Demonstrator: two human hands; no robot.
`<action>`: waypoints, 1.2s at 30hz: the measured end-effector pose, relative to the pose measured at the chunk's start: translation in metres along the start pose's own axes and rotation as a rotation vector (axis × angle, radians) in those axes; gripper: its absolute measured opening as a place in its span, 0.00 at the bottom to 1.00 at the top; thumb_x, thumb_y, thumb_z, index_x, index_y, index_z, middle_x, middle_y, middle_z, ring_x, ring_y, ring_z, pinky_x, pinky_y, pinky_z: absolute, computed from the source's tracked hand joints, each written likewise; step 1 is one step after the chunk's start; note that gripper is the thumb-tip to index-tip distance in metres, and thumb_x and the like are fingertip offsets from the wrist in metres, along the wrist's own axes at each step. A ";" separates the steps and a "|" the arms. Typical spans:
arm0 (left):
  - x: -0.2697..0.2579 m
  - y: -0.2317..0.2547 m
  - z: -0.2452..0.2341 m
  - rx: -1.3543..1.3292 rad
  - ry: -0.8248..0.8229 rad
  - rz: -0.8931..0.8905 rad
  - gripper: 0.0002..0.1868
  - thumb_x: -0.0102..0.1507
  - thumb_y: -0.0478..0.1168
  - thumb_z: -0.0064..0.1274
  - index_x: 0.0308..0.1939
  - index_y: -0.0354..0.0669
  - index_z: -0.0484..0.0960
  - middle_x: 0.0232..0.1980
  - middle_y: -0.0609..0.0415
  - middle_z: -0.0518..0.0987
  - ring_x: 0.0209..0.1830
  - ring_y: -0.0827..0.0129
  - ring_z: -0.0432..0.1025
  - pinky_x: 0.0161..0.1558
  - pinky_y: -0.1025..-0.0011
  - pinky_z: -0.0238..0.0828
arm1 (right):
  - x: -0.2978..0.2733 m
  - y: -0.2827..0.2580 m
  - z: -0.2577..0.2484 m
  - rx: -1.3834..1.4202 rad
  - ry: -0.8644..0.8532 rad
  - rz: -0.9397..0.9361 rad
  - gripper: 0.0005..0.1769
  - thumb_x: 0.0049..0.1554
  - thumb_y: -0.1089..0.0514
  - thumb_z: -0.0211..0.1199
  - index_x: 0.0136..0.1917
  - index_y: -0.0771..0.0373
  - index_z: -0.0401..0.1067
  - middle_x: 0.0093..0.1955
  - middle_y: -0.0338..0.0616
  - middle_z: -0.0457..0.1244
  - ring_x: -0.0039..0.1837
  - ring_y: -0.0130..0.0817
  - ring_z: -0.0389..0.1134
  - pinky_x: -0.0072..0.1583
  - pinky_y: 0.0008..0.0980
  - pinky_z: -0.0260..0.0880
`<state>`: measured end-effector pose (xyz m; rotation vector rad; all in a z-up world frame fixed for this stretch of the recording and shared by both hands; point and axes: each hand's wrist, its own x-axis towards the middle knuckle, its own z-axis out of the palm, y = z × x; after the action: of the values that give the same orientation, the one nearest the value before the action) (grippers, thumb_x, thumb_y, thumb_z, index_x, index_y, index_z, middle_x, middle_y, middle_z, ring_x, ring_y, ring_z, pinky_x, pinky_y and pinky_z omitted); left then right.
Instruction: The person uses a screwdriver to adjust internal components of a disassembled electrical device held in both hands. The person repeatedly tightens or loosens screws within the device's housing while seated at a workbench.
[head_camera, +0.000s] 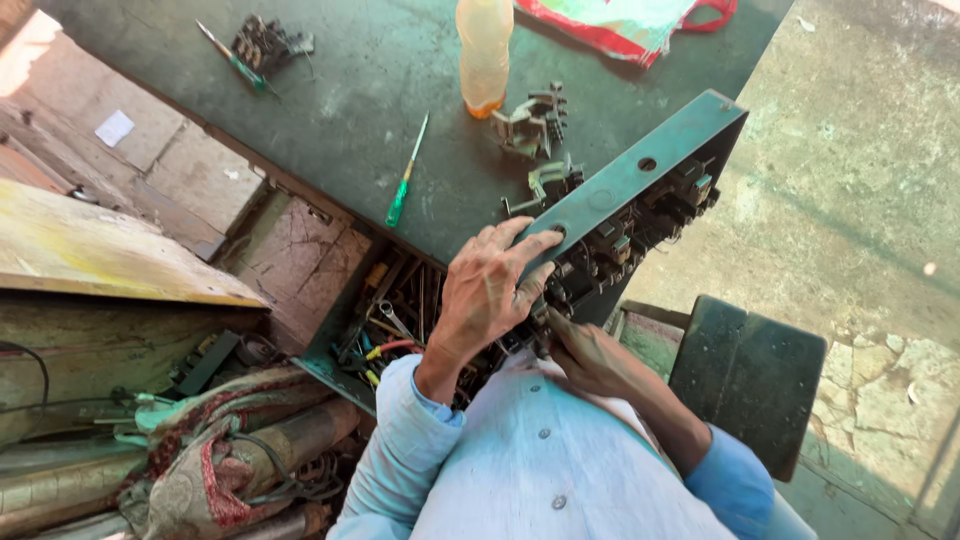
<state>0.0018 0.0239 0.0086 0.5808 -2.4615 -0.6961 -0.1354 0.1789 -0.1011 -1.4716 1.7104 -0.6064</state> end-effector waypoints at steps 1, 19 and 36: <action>0.001 0.000 -0.001 0.005 0.012 0.000 0.18 0.65 0.45 0.58 0.58 0.50 0.82 0.60 0.44 0.79 0.56 0.48 0.74 0.57 0.55 0.70 | 0.001 -0.002 -0.002 0.007 0.014 0.000 0.17 0.60 0.56 0.54 0.57 0.70 0.61 0.35 0.65 0.65 0.39 0.62 0.68 0.44 0.54 0.66; 0.006 -0.003 -0.003 -0.002 -0.015 -0.023 0.17 0.65 0.44 0.57 0.58 0.50 0.82 0.61 0.43 0.78 0.56 0.47 0.74 0.59 0.55 0.70 | -0.008 -0.024 -0.010 0.143 0.115 -0.138 0.30 0.54 0.61 0.52 0.69 0.75 0.57 0.37 0.62 0.66 0.39 0.58 0.70 0.45 0.51 0.69; -0.002 0.007 0.002 0.021 -0.013 -0.020 0.19 0.64 0.42 0.58 0.60 0.48 0.82 0.61 0.43 0.79 0.53 0.47 0.74 0.56 0.55 0.71 | -0.015 -0.018 0.002 0.080 0.087 -0.027 0.15 0.60 0.58 0.56 0.54 0.73 0.61 0.32 0.65 0.63 0.35 0.62 0.66 0.40 0.54 0.64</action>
<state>0.0008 0.0308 0.0102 0.6111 -2.4805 -0.6847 -0.1223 0.1898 -0.0848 -1.4322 1.7149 -0.7543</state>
